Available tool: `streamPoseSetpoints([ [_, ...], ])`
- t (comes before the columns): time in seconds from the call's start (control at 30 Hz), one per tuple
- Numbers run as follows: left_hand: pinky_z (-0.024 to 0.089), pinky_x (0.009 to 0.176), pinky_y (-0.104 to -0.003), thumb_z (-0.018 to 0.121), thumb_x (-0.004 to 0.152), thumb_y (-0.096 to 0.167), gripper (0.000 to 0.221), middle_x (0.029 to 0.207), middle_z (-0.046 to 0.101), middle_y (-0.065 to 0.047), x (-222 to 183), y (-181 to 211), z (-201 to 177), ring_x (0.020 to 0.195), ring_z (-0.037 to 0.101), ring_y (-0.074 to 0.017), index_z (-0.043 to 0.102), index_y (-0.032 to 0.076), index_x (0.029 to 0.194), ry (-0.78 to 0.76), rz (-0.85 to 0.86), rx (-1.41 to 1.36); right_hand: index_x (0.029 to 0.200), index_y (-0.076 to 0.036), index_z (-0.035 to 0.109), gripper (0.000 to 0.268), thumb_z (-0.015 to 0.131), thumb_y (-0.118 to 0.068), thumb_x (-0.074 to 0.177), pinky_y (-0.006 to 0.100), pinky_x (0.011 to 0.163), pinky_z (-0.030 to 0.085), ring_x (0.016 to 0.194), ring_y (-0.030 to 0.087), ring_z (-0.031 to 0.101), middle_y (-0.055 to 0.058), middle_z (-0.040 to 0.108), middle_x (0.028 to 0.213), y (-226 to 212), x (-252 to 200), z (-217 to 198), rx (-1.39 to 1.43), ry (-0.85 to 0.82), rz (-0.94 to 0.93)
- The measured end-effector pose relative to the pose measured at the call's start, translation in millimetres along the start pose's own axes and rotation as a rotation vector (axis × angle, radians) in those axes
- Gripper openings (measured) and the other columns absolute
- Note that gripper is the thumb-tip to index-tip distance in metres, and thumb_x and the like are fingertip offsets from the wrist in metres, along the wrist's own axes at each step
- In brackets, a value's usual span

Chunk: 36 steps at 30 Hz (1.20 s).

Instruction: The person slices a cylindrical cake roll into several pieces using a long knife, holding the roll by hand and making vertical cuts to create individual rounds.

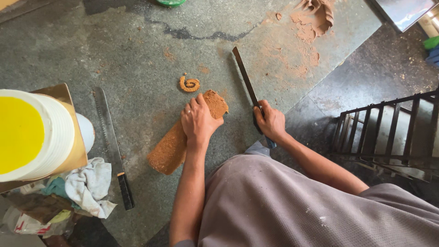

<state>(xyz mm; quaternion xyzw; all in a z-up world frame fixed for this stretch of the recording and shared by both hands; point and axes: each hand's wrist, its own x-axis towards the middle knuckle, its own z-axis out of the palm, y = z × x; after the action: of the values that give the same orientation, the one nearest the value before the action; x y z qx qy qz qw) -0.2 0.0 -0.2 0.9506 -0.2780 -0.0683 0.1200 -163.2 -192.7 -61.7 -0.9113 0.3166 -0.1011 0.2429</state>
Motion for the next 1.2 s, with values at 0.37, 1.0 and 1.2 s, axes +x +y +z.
streamPoseSetpoints([
  [0.37, 0.053, 0.096, -0.046, 0.093, 0.059, 0.052, 0.088, 0.114, 0.066, -0.017, -0.4, 0.7, -0.2, 0.110, 0.066, -0.0334, 0.054, 0.005, 0.124, 0.000, -0.003, -0.004, 0.115, -0.012, 0.064, 0.027, 0.062, -0.035, 0.100, 0.054, 0.063, 0.048, 0.068, 0.042, 0.068, 0.019, 0.066, 0.065, -0.8, 2.7, -2.4, -0.022, -0.024, -0.029],
  [1.0, 0.045, 0.104, -0.054, 0.095, 0.054, 0.061, 0.119, 0.136, 0.057, -0.021, -2.7, 6.2, -26.8, 0.128, 0.055, -0.0362, 0.040, 0.005, 0.144, -0.120, 0.029, -0.101, 0.112, -0.011, 0.061, 0.024, 0.061, -0.032, 0.100, 0.054, 0.063, 0.049, 0.071, 0.042, 0.069, 0.017, 0.071, 0.076, 1.5, -0.3, 1.1, 0.028, 0.047, -0.101],
  [1.2, 0.033, 0.113, -0.061, 0.096, 0.057, 0.059, 0.130, 0.151, 0.045, -0.027, -16.7, 27.1, -94.0, 0.141, 0.042, -0.0431, 0.029, 0.002, 0.153, 0.258, 0.259, -0.271, 0.114, -0.012, 0.061, 0.024, 0.060, -0.034, 0.102, 0.055, 0.064, 0.049, 0.071, 0.043, 0.068, 0.020, 0.068, 0.070, 1.6, -2.5, 1.5, -0.005, -0.029, 0.023],
])
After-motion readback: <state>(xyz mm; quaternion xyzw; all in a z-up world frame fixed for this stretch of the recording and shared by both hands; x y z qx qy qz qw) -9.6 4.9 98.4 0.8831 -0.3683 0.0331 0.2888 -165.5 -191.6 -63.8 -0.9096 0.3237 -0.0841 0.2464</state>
